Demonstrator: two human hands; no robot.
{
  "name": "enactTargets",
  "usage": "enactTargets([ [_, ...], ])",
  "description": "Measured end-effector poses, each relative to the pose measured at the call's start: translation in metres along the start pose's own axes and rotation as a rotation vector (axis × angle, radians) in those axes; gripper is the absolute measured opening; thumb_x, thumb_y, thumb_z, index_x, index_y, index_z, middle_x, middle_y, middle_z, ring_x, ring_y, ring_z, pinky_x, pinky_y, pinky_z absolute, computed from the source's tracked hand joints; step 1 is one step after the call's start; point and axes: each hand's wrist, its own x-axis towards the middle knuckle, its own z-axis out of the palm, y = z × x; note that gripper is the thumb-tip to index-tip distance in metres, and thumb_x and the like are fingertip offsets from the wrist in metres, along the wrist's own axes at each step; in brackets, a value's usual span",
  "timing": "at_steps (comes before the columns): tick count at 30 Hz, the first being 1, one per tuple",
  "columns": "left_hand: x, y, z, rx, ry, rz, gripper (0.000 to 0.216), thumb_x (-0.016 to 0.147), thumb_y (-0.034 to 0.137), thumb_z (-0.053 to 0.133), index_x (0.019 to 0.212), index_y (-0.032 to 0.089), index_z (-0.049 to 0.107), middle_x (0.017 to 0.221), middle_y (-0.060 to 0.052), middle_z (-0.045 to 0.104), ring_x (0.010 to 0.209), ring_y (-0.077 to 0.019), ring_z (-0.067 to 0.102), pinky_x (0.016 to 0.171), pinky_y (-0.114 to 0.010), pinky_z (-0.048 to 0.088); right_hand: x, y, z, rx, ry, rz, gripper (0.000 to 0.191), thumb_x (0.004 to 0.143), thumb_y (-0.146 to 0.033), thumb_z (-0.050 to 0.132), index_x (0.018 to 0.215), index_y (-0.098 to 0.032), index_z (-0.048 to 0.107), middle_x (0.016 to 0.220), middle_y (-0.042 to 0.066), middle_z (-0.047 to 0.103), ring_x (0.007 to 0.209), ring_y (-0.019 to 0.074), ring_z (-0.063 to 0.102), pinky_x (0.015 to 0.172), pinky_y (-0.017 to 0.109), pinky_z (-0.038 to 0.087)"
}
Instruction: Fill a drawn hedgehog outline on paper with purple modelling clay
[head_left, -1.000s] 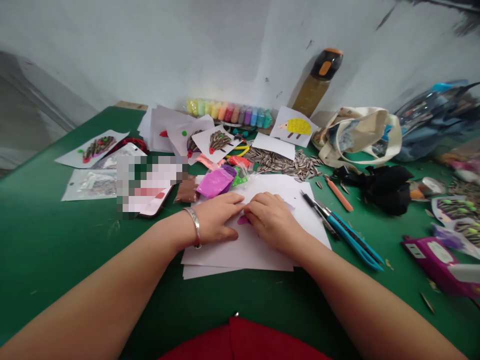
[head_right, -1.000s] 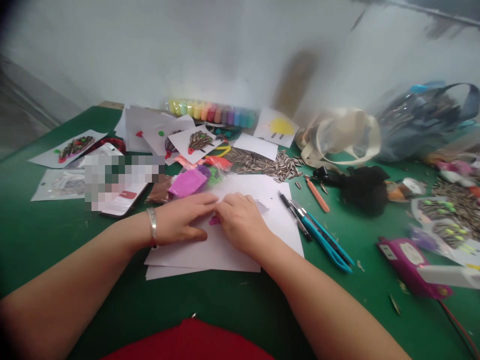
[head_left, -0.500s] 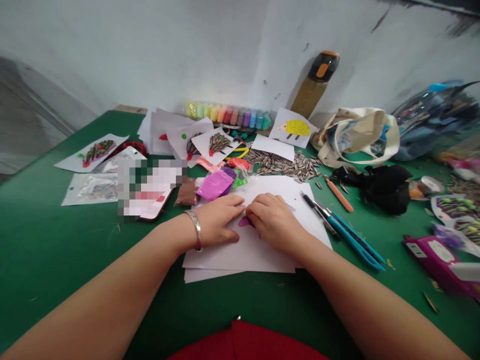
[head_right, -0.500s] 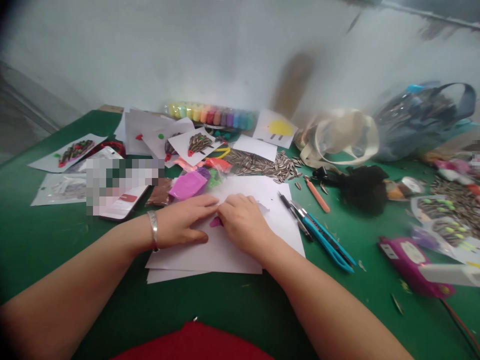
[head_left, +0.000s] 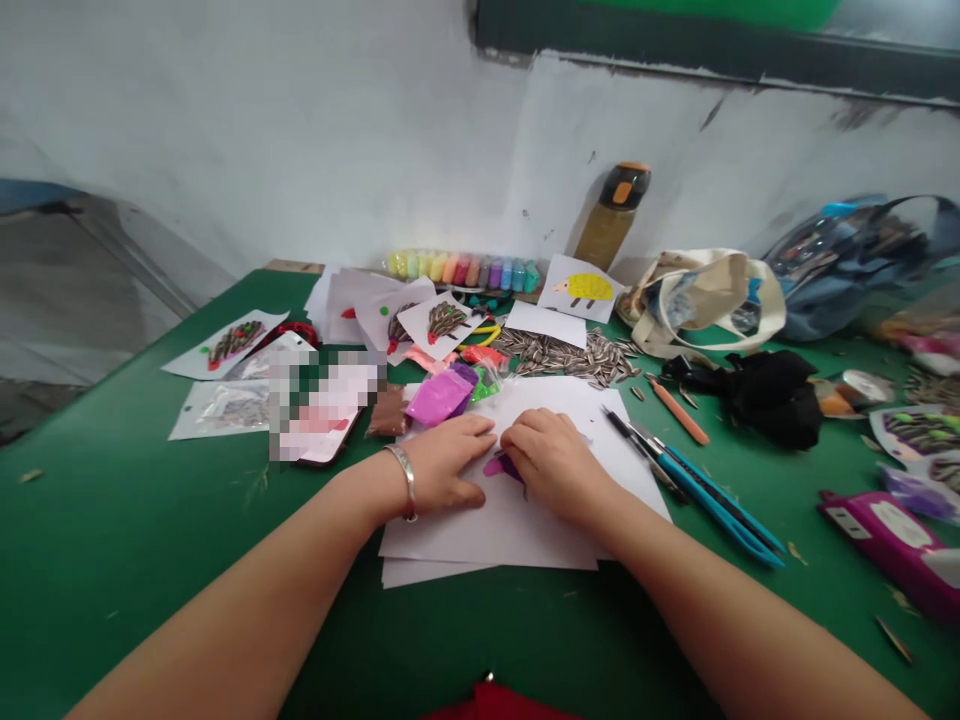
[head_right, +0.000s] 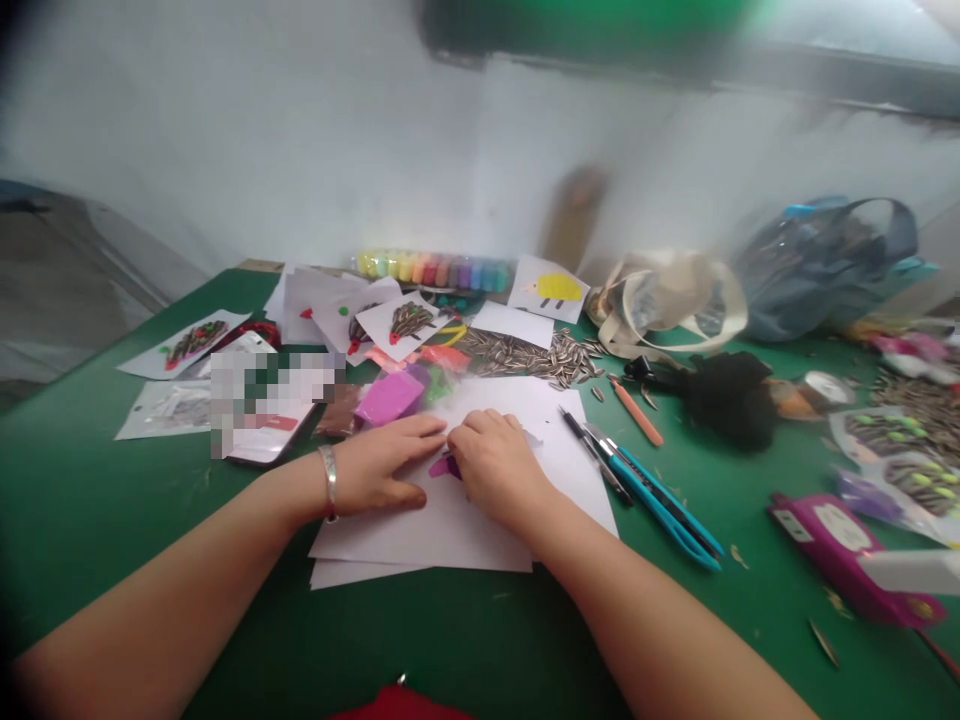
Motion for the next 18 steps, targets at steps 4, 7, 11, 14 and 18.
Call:
enactTargets([
  [4, -0.001, -0.003, 0.003, 0.005, 0.027, 0.001, 0.042, 0.072, 0.032, 0.067, 0.112, 0.018, 0.058, 0.121, -0.009, 0.052, 0.112, -0.0283, 0.05, 0.095, -0.037, 0.042, -0.001, 0.002, -0.001, 0.01, -0.019, -0.011, 0.021, 0.094, -0.019, 0.046, 0.085, -0.019, 0.066, 0.088, 0.005, 0.061, 0.086, 0.0188, 0.05, 0.072, 0.031, 0.028],
  [7, -0.001, -0.004, 0.003, 0.0, 0.02, -0.006, 0.042, 0.072, 0.033, 0.068, 0.11, 0.017, 0.059, 0.124, -0.01, 0.051, 0.115, -0.0288, 0.049, 0.096, -0.037, 0.042, -0.001, 0.006, -0.003, 0.052, 0.027, 0.001, 0.022, 0.094, -0.018, 0.045, 0.087, -0.019, 0.066, 0.089, 0.005, 0.061, 0.086, 0.0183, 0.05, 0.074, 0.031, 0.03],
  [11, -0.001, -0.003, 0.002, -0.01, 0.017, -0.003, 0.043, 0.072, 0.033, 0.068, 0.111, 0.016, 0.059, 0.124, -0.011, 0.051, 0.115, -0.0281, 0.049, 0.098, -0.036, 0.041, 0.0, 0.009, -0.006, 0.115, 0.046, -0.007, 0.022, 0.093, -0.016, 0.045, 0.087, -0.019, 0.066, 0.088, 0.006, 0.061, 0.085, 0.0184, 0.051, 0.077, 0.031, 0.033],
  [14, -0.001, -0.002, 0.0, -0.017, 0.007, -0.015, 0.045, 0.072, 0.031, 0.07, 0.112, 0.014, 0.059, 0.126, -0.012, 0.05, 0.117, -0.0278, 0.048, 0.1, -0.034, 0.039, 0.0, 0.009, -0.011, 0.159, 0.05, -0.012, 0.021, 0.094, -0.017, 0.044, 0.088, -0.018, 0.065, 0.09, 0.007, 0.06, 0.087, 0.019, 0.051, 0.078, 0.031, 0.036],
  [18, 0.0, 0.0, -0.002, -0.023, -0.01, -0.029, 0.051, 0.072, 0.029, 0.071, 0.119, 0.015, 0.056, 0.132, -0.012, 0.048, 0.122, -0.0282, 0.045, 0.104, -0.036, 0.036, -0.001, 0.007, -0.017, 0.17, 0.033, 0.022, 0.022, 0.095, -0.017, 0.041, 0.089, -0.017, 0.062, 0.089, 0.007, 0.06, 0.089, 0.0193, 0.051, 0.078, 0.031, 0.037],
])
